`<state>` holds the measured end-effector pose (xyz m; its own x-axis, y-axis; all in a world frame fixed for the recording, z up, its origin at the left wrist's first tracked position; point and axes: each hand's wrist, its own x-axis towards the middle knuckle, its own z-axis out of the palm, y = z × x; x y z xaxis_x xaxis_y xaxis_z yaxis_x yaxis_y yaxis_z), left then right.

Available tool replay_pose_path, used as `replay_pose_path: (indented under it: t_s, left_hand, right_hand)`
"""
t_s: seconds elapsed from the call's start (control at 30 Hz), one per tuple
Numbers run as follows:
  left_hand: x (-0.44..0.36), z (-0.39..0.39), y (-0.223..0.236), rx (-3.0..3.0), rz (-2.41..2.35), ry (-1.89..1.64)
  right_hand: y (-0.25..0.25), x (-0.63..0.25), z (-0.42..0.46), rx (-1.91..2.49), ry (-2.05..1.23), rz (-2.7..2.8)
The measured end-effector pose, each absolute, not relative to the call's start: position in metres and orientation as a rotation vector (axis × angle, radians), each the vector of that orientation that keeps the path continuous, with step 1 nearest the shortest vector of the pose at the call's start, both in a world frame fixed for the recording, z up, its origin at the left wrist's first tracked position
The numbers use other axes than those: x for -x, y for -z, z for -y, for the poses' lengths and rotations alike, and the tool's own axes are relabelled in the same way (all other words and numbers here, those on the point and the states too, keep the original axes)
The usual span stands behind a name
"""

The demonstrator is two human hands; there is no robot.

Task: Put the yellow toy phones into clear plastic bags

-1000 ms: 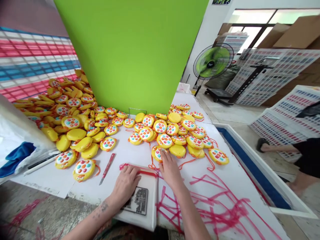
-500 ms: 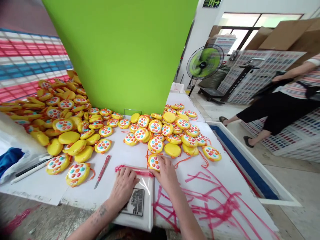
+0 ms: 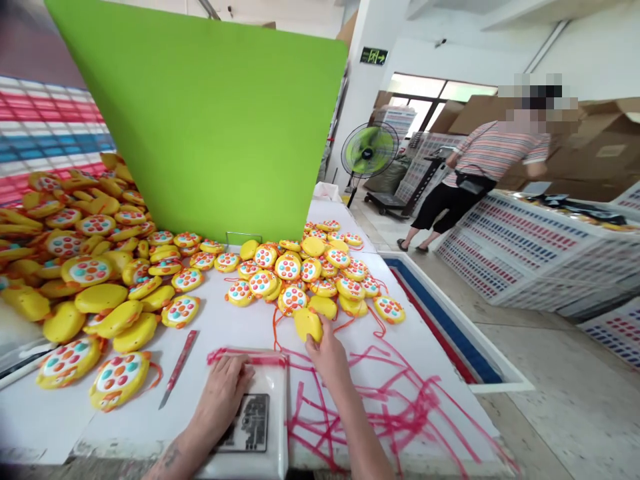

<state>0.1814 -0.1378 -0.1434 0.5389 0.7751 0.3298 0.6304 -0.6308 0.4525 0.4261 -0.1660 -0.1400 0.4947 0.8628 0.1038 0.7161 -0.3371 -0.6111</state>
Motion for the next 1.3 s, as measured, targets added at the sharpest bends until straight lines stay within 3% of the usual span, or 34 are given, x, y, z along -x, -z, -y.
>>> replay_pose_path:
  t_s: [0.3,0.4,0.63,0.83,1.1,1.3]
  left_hand:
    - [-0.177,0.135,0.151,-2.43,-1.113,-0.887]
    - [-0.176,0.135,0.147,-2.43,-1.053,-0.863]
    - [-0.179,0.135,0.141,-2.502,-1.039,-0.801]
    - [-0.178,0.138,0.144,-2.578,-1.065,-0.843]
    - [-0.177,0.145,0.137,-2.493,-1.109,-1.028]
    - [-0.178,0.142,0.134,-2.323,-1.087,-1.001]
  right_hand:
    - [0.1,-0.405,0.185,1.215,-1.218,1.378]
    - [0.093,-0.393,0.184,1.06,-1.37,1.384]
    - [0.118,-0.375,0.158,1.102,-1.162,1.185]
    - [0.13,-0.372,0.145,1.401,-0.991,1.391]
    - [0.118,-0.343,0.14,1.351,-0.925,1.828]
    - [0.12,-0.374,0.151,1.698,-0.758,1.558]
